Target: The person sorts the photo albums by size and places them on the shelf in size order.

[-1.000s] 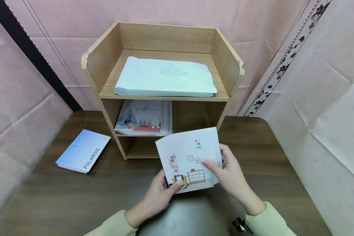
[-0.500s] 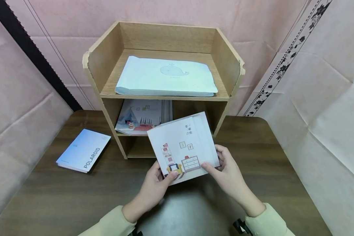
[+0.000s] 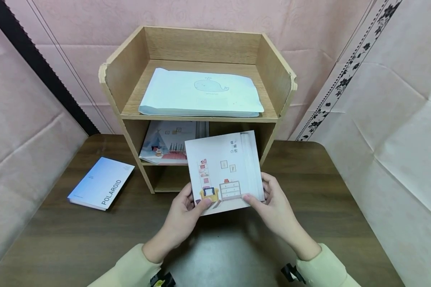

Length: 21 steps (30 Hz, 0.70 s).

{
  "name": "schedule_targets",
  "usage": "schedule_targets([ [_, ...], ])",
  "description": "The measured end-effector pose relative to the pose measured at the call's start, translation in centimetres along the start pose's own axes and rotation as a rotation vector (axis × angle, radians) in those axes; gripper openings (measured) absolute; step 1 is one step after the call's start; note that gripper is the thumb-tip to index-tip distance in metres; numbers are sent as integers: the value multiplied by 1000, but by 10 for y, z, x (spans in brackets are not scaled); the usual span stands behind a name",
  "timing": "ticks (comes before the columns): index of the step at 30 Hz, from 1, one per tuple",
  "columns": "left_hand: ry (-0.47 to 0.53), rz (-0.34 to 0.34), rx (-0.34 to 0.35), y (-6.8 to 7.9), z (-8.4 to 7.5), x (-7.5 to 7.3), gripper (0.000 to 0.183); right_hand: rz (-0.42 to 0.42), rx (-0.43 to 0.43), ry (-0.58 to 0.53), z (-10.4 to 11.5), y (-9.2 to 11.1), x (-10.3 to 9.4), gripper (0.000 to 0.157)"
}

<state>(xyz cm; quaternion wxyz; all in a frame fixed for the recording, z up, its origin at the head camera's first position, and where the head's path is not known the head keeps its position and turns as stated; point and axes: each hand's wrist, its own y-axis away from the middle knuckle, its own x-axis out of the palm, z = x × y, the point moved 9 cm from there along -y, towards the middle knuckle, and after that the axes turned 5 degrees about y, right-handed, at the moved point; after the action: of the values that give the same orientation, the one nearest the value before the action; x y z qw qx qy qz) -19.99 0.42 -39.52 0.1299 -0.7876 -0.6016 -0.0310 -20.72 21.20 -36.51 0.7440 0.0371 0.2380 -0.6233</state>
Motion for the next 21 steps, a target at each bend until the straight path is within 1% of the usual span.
schedule_targets([
  [7, -58, -3, -12, -5, -11, -4, 47, -8, 33, -56, 2, -5, 3, 63],
  [9, -77, -3, -17, -7, -14, -5, 46, -17, 46, -57, 3, -6, 3, 62],
  [11, -78, 9, -33, -9, -18, -5, 48, -20, 81, -71, 1, -7, 2, 62],
  [13, -60, 44, -57, -11, -21, -4, 49, -19, 140, -104, -3, -7, 3, 62],
  [17, -7, 150, -114, -14, -28, 1, 55, -3, 268, -252, -10, -6, 5, 64],
  [19, 12, 193, -123, -14, -30, 3, 59, 8, 311, -330, -12, -6, 7, 66],
  [21, 34, 225, -127, -15, -33, 5, 62, 19, 345, -381, -13, -5, 8, 68],
])
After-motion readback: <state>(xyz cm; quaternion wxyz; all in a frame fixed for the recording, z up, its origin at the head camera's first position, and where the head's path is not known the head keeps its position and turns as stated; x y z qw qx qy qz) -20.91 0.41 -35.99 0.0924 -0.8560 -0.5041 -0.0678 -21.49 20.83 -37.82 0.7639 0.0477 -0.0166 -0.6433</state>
